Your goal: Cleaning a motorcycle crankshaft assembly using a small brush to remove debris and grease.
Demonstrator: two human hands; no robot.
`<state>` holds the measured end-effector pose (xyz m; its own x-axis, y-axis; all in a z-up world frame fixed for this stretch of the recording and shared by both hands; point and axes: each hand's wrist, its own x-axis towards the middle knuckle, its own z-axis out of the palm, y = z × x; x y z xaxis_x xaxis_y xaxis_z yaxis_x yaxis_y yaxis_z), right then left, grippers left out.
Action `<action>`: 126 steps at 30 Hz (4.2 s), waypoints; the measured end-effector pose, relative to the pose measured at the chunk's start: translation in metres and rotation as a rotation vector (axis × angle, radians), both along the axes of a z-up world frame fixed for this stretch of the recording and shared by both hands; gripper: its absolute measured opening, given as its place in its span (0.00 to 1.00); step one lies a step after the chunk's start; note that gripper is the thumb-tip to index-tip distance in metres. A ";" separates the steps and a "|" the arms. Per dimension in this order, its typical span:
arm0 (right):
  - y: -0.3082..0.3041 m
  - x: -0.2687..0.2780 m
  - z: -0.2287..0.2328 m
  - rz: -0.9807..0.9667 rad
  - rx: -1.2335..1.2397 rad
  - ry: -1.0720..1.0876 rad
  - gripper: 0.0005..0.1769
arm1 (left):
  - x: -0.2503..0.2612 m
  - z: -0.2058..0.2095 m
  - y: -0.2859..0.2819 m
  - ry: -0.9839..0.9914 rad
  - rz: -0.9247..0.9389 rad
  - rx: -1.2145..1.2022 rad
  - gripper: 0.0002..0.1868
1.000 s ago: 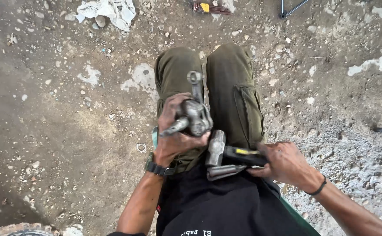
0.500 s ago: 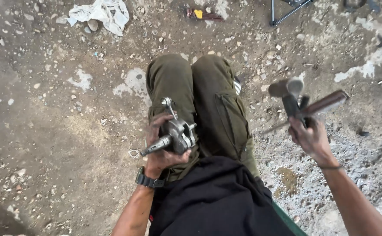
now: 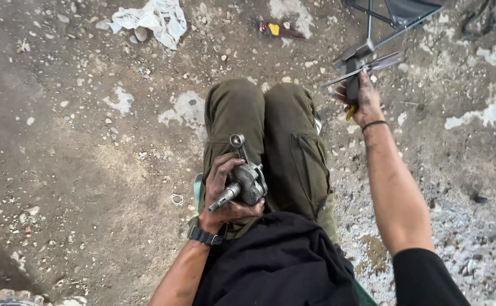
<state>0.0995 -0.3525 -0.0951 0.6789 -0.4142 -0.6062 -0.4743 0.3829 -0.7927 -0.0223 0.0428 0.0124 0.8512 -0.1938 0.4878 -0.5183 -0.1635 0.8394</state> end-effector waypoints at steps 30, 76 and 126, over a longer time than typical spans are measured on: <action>0.167 -0.160 0.201 0.849 -0.428 -0.209 0.17 | -0.023 0.050 -0.034 -0.198 -0.122 -0.081 0.17; 0.197 -0.168 0.210 0.814 -0.429 0.009 0.20 | -0.127 0.055 0.015 0.611 -0.188 0.014 0.44; 0.150 -0.220 0.235 1.644 -1.363 -0.308 0.27 | -0.118 0.055 0.006 0.515 -0.135 0.188 0.41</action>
